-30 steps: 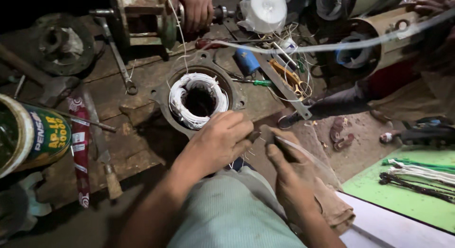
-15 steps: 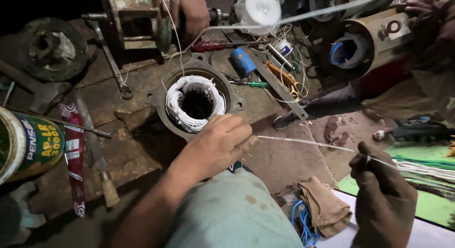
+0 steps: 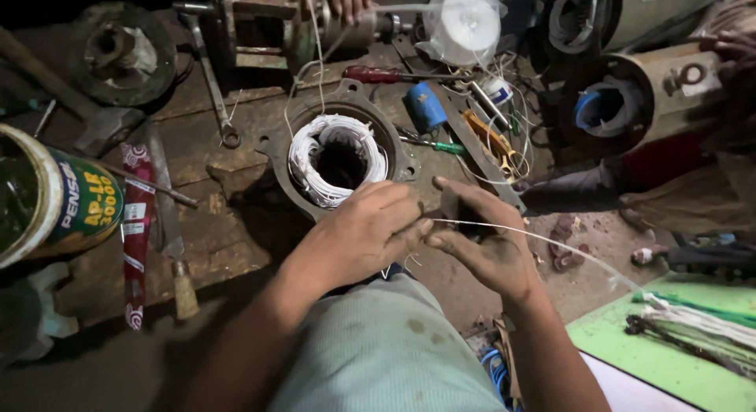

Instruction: The person threads insulated copper wire into the slots of a motor stator housing on a cluttered workbench, winding and pressing the wire coils into place by hand. They pull wire from a spool, continue winding turns around the stator, and near the end use a small bladed tool to cut or trim the wire.

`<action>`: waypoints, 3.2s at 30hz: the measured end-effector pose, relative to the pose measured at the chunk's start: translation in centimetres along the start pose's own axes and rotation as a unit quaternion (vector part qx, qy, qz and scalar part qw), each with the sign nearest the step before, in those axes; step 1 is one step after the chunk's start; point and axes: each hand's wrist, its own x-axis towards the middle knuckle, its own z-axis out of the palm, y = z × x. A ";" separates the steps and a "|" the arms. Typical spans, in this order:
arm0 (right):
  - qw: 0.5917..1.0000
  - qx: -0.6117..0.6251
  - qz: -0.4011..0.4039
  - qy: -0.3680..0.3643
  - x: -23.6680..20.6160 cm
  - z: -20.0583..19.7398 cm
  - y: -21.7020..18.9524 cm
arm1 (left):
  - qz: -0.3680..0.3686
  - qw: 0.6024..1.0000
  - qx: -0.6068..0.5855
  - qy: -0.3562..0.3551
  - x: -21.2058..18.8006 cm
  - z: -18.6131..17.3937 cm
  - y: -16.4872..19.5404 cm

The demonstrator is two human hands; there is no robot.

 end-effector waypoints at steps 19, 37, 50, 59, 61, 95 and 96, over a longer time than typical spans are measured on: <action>0.989 -0.018 -0.093 -0.115 3.7 -2.0 3.1 | -0.001 1.000 -0.016 0.025 1.1 1.0 -0.6; 0.965 -0.099 -0.202 -0.134 2.4 -9.4 3.5 | 0.046 0.994 0.051 0.079 2.0 2.4 0.8; 0.971 0.013 -0.163 -0.175 4.5 -6.2 4.5 | -0.013 0.991 0.092 0.091 1.5 3.9 0.8; 0.953 -0.038 -0.234 -0.188 6.6 -5.1 3.5 | -0.021 0.990 0.082 0.115 0.9 4.7 -0.2; 0.952 -0.049 -0.243 -0.180 6.5 -5.0 3.8 | -0.036 0.990 0.076 0.113 0.9 4.6 -0.3; 0.951 0.036 -0.064 -0.300 1.4 -9.4 10.7 | -0.044 0.990 0.100 0.094 2.6 3.3 0.4; 0.951 0.104 0.018 -0.292 1.0 -9.0 10.1 | -0.040 0.989 0.104 0.100 2.6 3.4 0.3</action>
